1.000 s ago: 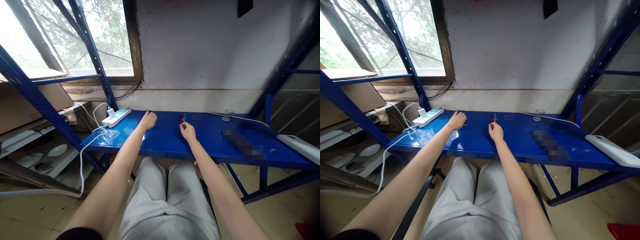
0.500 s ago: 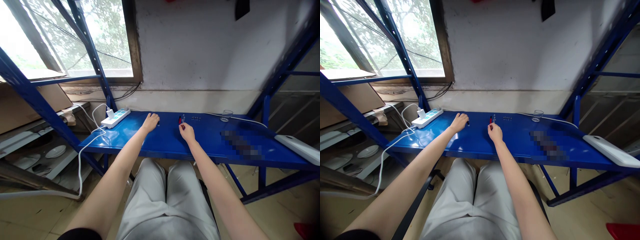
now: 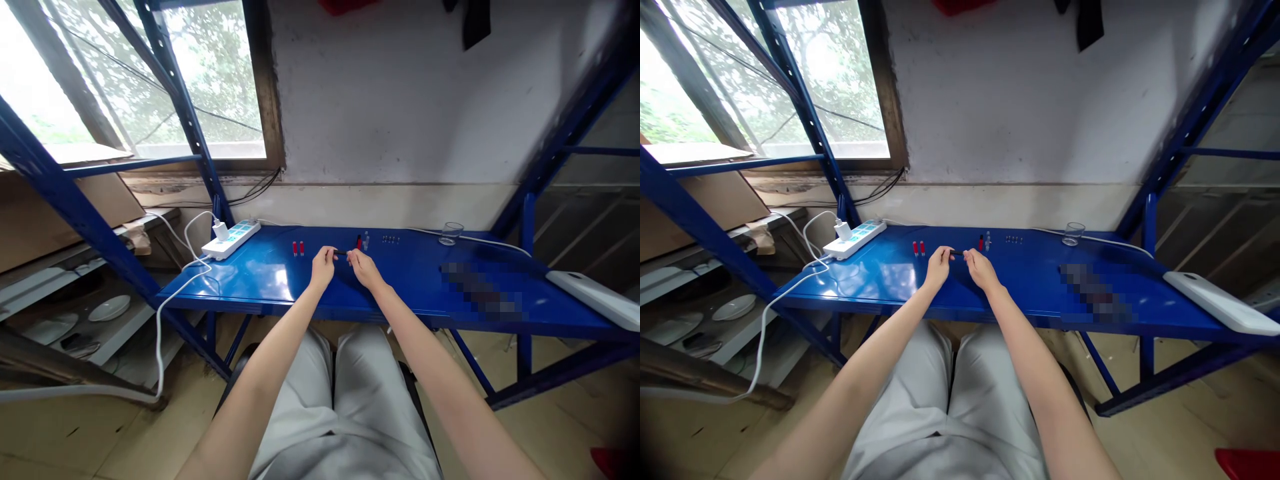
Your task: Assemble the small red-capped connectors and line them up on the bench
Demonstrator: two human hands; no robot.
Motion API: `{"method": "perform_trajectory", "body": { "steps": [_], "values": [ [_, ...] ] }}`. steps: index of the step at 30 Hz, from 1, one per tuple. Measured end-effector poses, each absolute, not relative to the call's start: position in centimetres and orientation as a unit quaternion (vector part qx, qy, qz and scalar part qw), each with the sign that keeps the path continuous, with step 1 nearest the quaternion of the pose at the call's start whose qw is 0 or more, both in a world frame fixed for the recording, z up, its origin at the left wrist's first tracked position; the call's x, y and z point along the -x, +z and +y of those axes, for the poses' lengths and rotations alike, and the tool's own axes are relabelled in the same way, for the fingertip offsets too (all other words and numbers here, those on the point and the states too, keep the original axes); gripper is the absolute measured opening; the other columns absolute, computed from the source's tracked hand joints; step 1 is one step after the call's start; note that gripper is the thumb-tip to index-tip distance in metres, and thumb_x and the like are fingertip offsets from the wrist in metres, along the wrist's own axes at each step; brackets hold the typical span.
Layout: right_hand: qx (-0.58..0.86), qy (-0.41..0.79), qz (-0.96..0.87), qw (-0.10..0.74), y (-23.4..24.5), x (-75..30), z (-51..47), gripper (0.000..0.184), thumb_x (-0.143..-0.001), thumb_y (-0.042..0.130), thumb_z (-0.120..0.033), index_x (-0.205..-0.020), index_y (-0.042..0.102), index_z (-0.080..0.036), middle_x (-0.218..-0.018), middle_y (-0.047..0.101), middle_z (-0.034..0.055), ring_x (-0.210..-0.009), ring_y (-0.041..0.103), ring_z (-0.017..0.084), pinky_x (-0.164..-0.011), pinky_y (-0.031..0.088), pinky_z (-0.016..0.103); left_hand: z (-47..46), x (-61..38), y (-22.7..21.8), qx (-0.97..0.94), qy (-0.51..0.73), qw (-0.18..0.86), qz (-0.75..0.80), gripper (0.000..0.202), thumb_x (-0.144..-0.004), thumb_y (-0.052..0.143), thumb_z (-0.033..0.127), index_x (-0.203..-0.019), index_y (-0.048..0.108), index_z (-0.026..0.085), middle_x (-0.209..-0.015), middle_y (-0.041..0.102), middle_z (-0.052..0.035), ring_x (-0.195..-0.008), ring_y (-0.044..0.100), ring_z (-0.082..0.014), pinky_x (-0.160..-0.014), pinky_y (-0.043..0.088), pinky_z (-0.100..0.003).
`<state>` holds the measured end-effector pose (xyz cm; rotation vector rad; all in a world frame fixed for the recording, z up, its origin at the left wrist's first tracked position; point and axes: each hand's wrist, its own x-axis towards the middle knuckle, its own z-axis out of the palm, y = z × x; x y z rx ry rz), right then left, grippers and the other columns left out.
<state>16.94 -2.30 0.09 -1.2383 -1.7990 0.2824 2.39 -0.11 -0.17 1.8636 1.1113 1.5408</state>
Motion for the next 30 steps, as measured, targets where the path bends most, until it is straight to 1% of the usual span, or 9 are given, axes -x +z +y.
{"method": "perform_trajectory", "body": {
  "steps": [4,8,11,17,24,30],
  "values": [
    [0.498,0.102,-0.741,0.439,-0.1,-16.9,-2.3,0.038,-0.091,0.025,-0.046,-0.072,0.047,-0.021,-0.067,0.054,0.0014,-0.059,0.049,0.014,-0.057,0.033,0.025,-0.3,-2.0,-0.5,-0.673,0.559,0.284,0.393,0.024,-0.089,0.037,0.028,-0.085,0.057,0.016,-0.07,0.058,-0.0023,-0.069,0.055,-0.0123,-0.069,0.041,-0.024],
    [0.495,0.094,-0.748,0.432,-0.1,-16.8,-2.4,0.035,-0.091,0.027,-0.044,-0.074,0.047,-0.021,-0.067,0.054,0.0018,-0.057,0.048,0.013,-0.055,0.031,0.025,-0.2,-1.8,-0.9,-0.675,0.549,0.301,0.39,0.022,-0.089,0.036,0.028,-0.086,0.055,0.017,-0.072,0.058,-0.0024,-0.071,0.056,-0.0124,-0.07,0.042,-0.024],
    [0.492,0.089,-0.754,0.427,-0.1,-16.7,-2.4,0.035,-0.091,0.027,-0.043,-0.074,0.047,-0.02,-0.066,0.054,0.0019,-0.057,0.047,0.014,-0.056,0.032,0.025,-0.2,-1.8,-1.2,-0.68,0.542,0.288,0.402,0.023,-0.09,0.032,0.028,-0.084,0.051,0.017,-0.072,0.057,-0.0022,-0.07,0.054,-0.0121,-0.07,0.041,-0.024],
    [0.482,0.073,-0.759,0.431,-0.4,-16.3,-2.3,0.035,-0.091,0.026,-0.043,-0.073,0.047,-0.021,-0.066,0.054,0.0026,-0.058,0.048,0.014,-0.058,0.033,0.025,-0.6,-1.9,-0.9,-0.689,0.518,0.257,0.437,0.026,-0.092,0.027,0.029,-0.076,0.046,0.019,-0.068,0.052,-0.0004,-0.064,0.049,-0.0112,-0.064,0.037,-0.023],
    [0.481,0.064,-0.764,0.424,-0.3,-15.9,-2.5,0.036,-0.091,0.025,-0.043,-0.072,0.045,-0.021,-0.067,0.054,0.0036,-0.059,0.049,0.015,-0.058,0.034,0.026,-0.8,-2.0,-0.5,-0.693,0.477,0.21,0.499,0.03,-0.092,0.024,0.029,-0.072,0.044,0.019,-0.066,0.051,-0.0013,-0.061,0.049,-0.0129,-0.063,0.036,-0.025],
    [0.481,0.085,-0.764,0.422,-0.2,-15.7,-2.7,0.036,-0.091,0.024,-0.044,-0.072,0.045,-0.021,-0.067,0.053,0.0036,-0.06,0.049,0.016,-0.059,0.034,0.027,-0.9,-1.9,-0.6,-0.668,0.506,0.221,0.499,0.034,-0.091,0.027,0.034,-0.064,0.042,0.019,-0.06,0.048,-0.0011,-0.057,0.046,-0.0129,-0.06,0.033,-0.026]
  ]
}}
